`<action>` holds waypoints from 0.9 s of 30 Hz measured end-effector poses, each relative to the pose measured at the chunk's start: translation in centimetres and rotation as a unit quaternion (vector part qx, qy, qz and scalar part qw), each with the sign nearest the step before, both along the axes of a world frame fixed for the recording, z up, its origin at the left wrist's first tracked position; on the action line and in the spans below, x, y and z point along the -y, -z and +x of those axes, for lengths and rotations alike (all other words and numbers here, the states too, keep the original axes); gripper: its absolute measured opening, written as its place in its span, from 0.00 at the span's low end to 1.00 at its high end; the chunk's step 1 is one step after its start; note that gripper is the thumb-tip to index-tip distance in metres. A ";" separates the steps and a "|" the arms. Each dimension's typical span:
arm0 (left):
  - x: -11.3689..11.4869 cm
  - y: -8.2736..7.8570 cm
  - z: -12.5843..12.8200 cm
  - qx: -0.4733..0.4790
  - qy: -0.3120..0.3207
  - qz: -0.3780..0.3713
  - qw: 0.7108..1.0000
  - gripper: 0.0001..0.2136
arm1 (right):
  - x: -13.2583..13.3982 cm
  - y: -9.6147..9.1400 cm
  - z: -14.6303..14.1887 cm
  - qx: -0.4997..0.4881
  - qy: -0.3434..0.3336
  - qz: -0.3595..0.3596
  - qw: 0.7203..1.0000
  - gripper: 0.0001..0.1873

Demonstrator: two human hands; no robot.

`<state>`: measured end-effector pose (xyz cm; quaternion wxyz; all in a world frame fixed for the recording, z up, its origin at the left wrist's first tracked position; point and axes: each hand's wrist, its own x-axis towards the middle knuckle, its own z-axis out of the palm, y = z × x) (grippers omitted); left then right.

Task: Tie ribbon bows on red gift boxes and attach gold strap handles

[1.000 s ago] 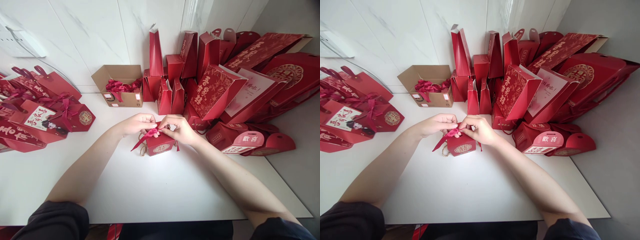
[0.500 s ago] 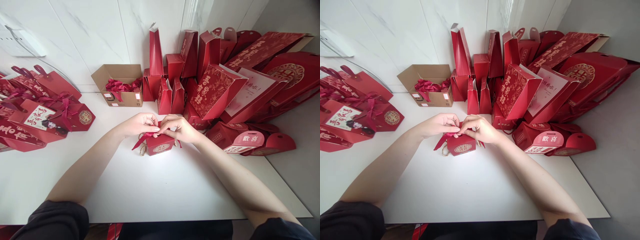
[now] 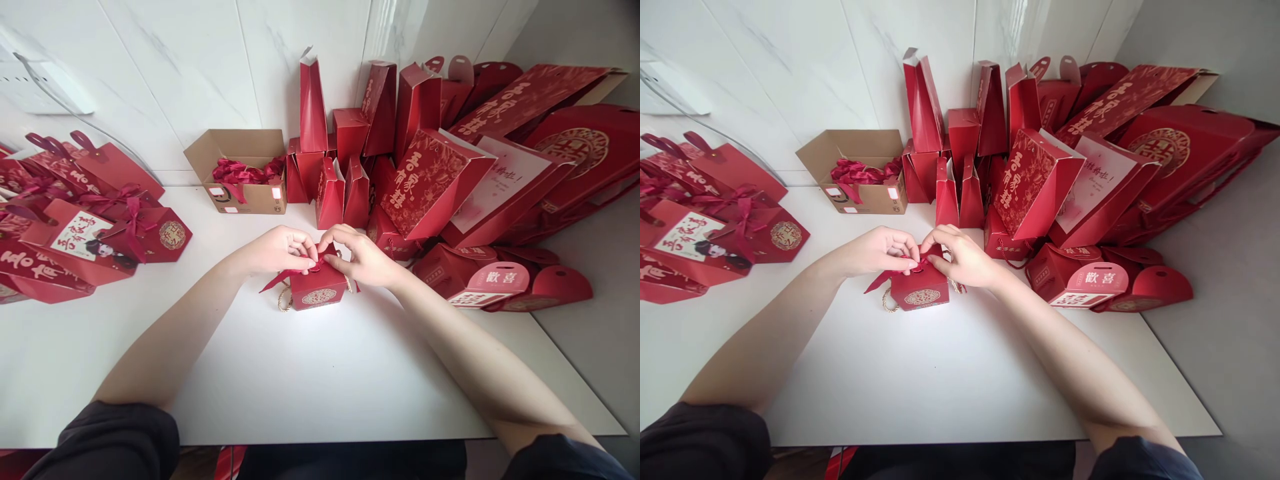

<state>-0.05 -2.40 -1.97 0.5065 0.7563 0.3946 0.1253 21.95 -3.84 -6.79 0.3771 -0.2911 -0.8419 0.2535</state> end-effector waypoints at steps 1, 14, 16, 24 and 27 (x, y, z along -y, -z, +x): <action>0.1 0.0 0.0 -0.005 0.002 0.019 1.000 0.06 | 0.0 0.0 0.0 0.004 -0.006 -0.006 1.000 0.07; 3.2 -0.7 1.3 -0.099 -0.022 0.306 0.947 0.05 | 0.1 -0.3 0.0 0.003 -0.058 -0.041 0.997 0.04; 3.6 0.0 1.5 -0.114 -0.034 0.355 0.927 0.06 | 0.2 -0.3 0.0 0.004 -0.056 -0.040 0.998 0.04; 4.3 2.9 1.4 -0.076 -0.081 0.506 0.855 0.08 | 0.4 -0.5 0.0 0.006 -0.050 -0.045 0.998 0.04; 4.7 3.4 1.5 -0.040 -0.115 0.514 0.849 0.07 | 0.3 -0.7 0.1 -0.006 -0.059 -0.095 0.994 0.08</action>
